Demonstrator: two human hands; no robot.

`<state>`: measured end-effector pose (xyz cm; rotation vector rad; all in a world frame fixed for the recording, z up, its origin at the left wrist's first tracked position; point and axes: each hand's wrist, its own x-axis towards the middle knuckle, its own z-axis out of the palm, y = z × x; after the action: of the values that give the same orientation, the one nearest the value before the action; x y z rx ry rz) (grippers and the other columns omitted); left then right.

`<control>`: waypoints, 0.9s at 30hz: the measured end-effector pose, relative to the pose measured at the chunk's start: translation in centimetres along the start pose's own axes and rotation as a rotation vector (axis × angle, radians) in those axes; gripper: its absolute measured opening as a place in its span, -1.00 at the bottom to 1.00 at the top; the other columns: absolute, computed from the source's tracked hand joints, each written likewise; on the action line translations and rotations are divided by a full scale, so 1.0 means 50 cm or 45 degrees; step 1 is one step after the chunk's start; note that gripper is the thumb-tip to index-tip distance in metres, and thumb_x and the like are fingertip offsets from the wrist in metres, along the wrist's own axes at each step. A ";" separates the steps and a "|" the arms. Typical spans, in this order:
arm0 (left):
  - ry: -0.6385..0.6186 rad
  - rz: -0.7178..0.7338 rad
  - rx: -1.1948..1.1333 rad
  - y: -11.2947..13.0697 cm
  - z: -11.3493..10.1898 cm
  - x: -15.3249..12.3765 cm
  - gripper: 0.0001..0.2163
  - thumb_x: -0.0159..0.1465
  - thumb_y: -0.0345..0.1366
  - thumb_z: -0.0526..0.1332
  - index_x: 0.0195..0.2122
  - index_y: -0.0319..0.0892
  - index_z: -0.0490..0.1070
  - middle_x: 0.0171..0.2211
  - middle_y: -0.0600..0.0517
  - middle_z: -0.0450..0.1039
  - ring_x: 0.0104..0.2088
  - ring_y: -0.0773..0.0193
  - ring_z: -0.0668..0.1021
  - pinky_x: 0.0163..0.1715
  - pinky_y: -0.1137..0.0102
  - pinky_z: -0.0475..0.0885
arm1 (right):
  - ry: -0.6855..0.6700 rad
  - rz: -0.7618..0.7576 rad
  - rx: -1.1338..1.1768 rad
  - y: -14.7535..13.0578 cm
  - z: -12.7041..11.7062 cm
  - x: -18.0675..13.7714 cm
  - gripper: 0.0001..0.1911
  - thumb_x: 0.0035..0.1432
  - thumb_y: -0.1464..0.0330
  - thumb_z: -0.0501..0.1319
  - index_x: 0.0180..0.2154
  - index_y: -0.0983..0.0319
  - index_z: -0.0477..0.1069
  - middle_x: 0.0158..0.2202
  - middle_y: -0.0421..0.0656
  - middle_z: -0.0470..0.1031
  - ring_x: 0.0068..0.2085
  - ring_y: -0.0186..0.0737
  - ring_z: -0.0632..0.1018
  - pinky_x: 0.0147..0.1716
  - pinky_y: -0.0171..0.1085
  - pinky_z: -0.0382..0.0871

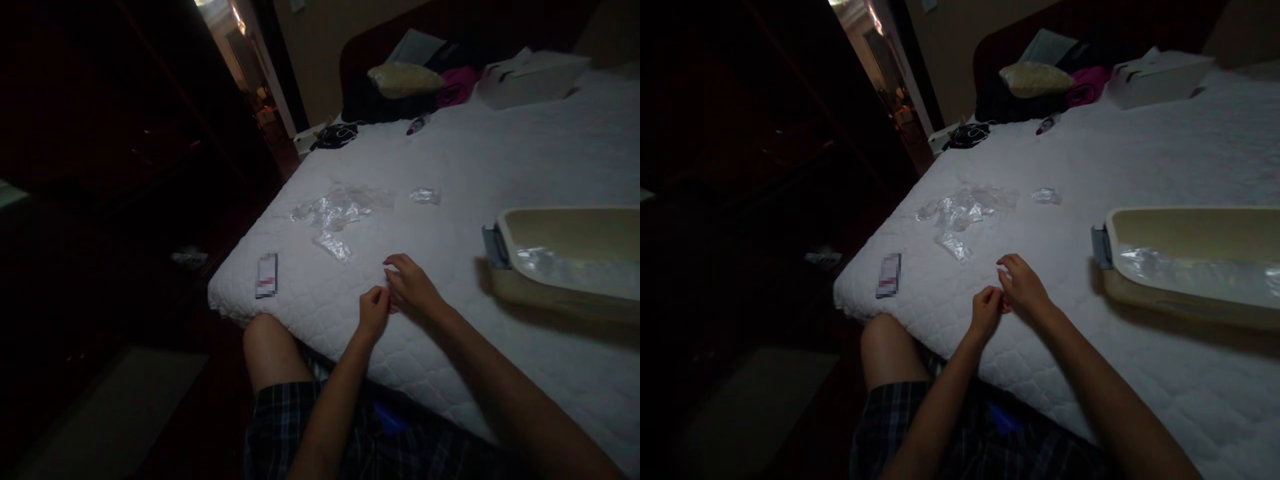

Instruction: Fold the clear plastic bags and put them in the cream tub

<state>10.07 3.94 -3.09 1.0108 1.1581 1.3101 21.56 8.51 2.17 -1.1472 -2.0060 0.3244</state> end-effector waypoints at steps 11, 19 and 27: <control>0.499 0.664 1.249 0.067 -0.100 0.097 -0.71 0.16 -0.33 0.18 -0.08 -0.23 0.38 0.04 -0.21 0.32 0.10 0.03 0.32 0.08 0.15 0.24 | 0.071 0.001 -0.233 0.057 0.107 -0.041 -0.73 0.15 0.41 0.02 -0.19 0.30 0.44 -0.14 0.05 0.49 -0.11 -0.05 0.48 -0.07 -0.06 0.36; 0.516 0.587 1.249 0.040 -0.141 0.174 -0.81 0.20 -0.44 0.08 -0.21 -0.22 0.45 -0.08 -0.18 0.44 0.01 0.09 0.43 0.11 0.11 0.20 | 0.107 0.064 -0.105 0.064 0.108 -0.046 -0.75 0.15 0.40 0.02 -0.22 0.28 0.44 -0.14 0.03 0.49 -0.10 -0.07 0.48 -0.05 -0.06 0.36; 0.256 0.098 -0.394 0.073 -0.078 0.113 -0.79 -0.03 -0.23 0.37 -0.46 -0.19 0.38 -0.49 0.10 0.39 -0.42 0.34 0.47 -0.30 0.39 0.38 | 0.284 0.519 0.506 0.055 0.087 -0.039 -0.81 0.01 0.26 0.19 -0.32 0.19 0.47 -0.28 -0.11 0.52 -0.21 -0.11 0.51 -0.10 -0.06 0.37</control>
<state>5.20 9.37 -0.46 0.7155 1.0306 1.6243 20.62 9.13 -3.21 -1.2607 -1.4237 0.7316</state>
